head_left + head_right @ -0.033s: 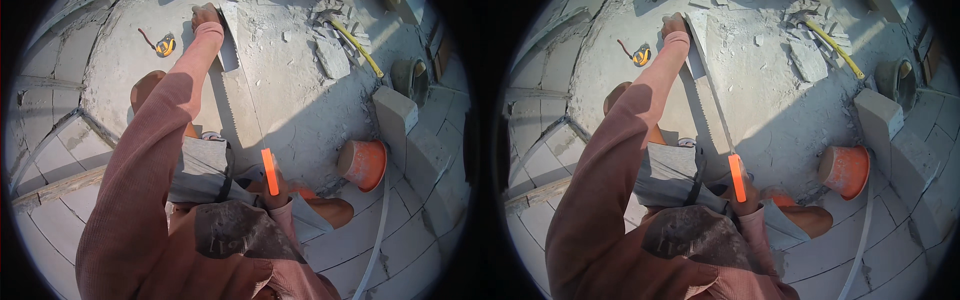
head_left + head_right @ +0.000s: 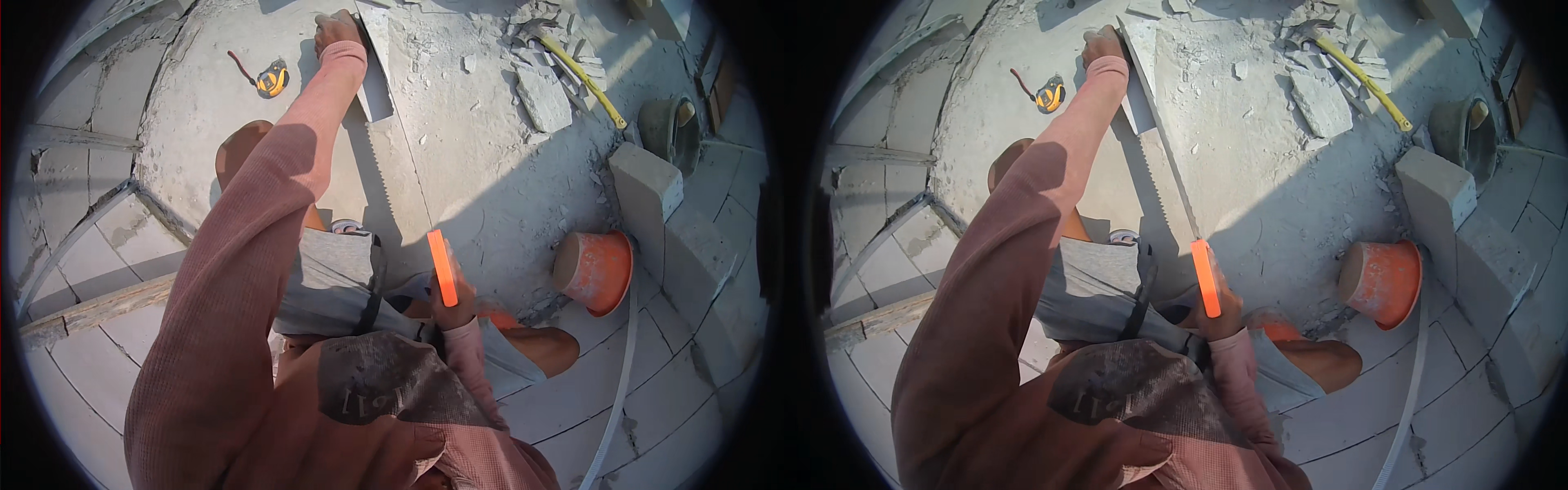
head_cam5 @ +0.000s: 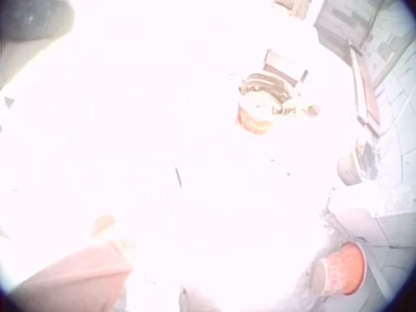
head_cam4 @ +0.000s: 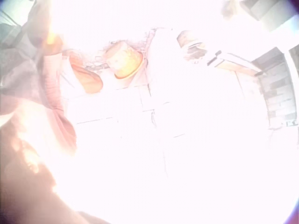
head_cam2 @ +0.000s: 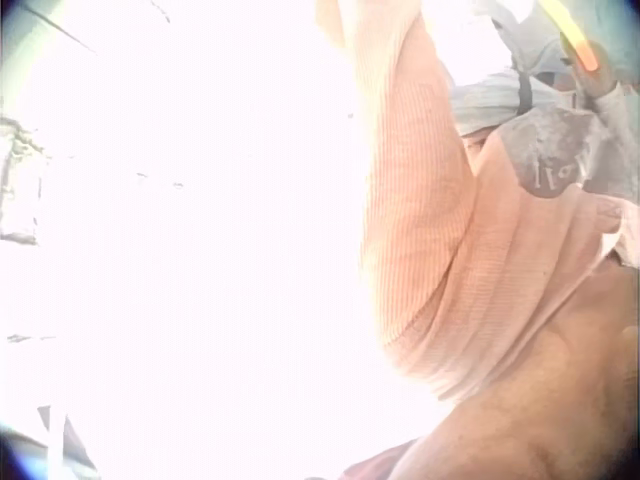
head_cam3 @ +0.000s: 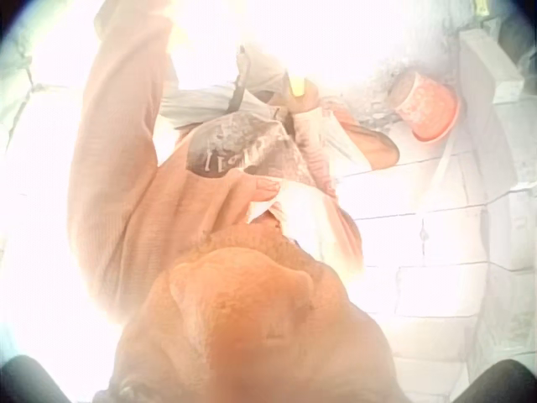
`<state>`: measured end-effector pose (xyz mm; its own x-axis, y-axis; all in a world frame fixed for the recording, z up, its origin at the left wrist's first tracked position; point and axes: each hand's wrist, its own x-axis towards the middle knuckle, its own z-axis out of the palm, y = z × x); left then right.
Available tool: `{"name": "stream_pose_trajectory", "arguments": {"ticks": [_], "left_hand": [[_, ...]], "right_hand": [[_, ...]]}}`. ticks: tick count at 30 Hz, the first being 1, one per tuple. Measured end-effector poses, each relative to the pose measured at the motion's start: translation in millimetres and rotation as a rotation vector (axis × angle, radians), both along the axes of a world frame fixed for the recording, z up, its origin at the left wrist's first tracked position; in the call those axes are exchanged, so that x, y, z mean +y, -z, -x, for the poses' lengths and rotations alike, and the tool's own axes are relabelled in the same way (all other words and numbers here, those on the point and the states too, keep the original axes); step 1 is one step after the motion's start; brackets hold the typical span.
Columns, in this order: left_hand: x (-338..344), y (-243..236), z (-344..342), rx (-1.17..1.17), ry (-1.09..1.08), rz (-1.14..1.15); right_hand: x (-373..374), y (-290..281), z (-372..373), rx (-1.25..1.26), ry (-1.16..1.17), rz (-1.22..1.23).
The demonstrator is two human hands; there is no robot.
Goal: The person cuts concrete blocks using a handsaw, spreads mortar onto the blocks with a trowel, and installs them into a wall structure.
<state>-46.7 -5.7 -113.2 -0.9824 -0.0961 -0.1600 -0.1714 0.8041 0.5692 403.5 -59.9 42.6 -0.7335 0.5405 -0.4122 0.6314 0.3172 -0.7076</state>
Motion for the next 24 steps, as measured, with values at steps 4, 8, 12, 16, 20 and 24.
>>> {"name": "stream_pose_trajectory", "arguments": {"ticks": [4,8,12,16,20,24], "left_hand": [[5,9,2,-0.029,-0.042,-0.011],[-7,19,10,-0.028,-0.006,0.030],[5,3,-3,-0.003,0.015,0.052],[15,5,-11,0.002,0.026,0.011],[15,5,-7,-0.029,0.007,0.024],[-4,14,6,0.023,-0.006,0.046]], "right_hand": [[29,59,94,0.270,0.076,0.067],[6,38,53,0.233,0.087,0.010],[-16,-3,-19,0.200,0.076,-0.039],[22,43,63,0.250,0.143,0.068],[19,61,96,0.346,0.205,0.124],[-17,8,6,0.265,0.058,-0.077]]}}
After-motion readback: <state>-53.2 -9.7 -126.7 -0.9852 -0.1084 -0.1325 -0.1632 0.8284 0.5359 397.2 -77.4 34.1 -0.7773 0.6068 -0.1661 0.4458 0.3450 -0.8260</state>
